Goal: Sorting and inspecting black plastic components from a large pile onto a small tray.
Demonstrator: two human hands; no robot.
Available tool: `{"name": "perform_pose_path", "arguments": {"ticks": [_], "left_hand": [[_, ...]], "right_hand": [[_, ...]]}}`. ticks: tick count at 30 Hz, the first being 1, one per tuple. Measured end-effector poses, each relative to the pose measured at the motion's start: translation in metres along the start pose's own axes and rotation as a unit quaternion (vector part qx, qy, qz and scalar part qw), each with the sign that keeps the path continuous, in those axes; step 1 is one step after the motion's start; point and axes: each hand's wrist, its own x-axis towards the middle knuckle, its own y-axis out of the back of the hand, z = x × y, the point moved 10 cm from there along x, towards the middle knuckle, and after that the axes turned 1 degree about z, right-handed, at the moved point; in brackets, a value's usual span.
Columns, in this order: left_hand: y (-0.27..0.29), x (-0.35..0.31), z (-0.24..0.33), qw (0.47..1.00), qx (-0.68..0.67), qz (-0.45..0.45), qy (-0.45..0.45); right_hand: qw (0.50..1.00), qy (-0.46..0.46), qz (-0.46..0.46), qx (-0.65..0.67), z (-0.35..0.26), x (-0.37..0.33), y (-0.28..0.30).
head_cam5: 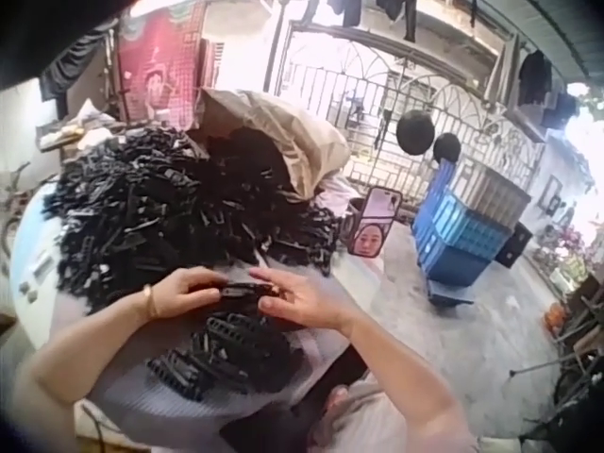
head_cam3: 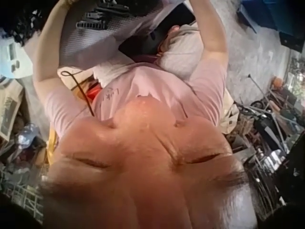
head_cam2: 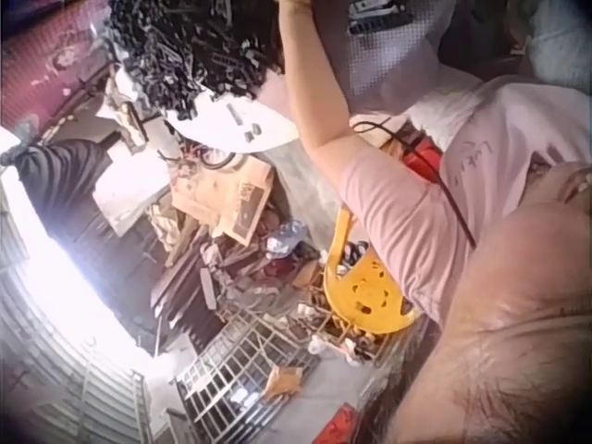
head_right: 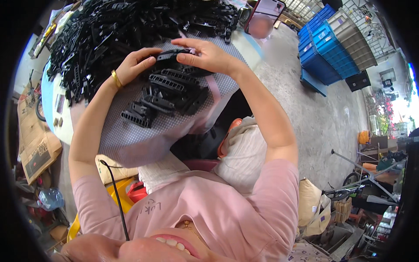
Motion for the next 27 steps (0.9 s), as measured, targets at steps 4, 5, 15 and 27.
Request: {"name": "perform_pose_path", "arguments": {"ticks": [4, 5, 15, 27], "left_hand": [[0.004, -0.020, 0.002, 0.999, -0.017, 0.026, -0.015], [0.007, -0.029, 0.004, 0.999, -0.021, 0.042, -0.016], [-0.042, -0.140, 0.068, 0.962, 0.262, 0.060, -0.043], [-0.066, -0.089, 0.076, 0.955, 0.257, 0.150, 0.002]], "right_hand": [[0.978, 0.098, 0.008, -0.185, -0.009, 0.021, -0.021], [0.962, 0.126, 0.009, -0.244, -0.014, 0.024, -0.026], [0.988, 0.066, -0.008, -0.140, 0.004, 0.042, -0.031], [0.986, 0.061, -0.005, -0.156, -0.008, 0.005, -0.026]]}}
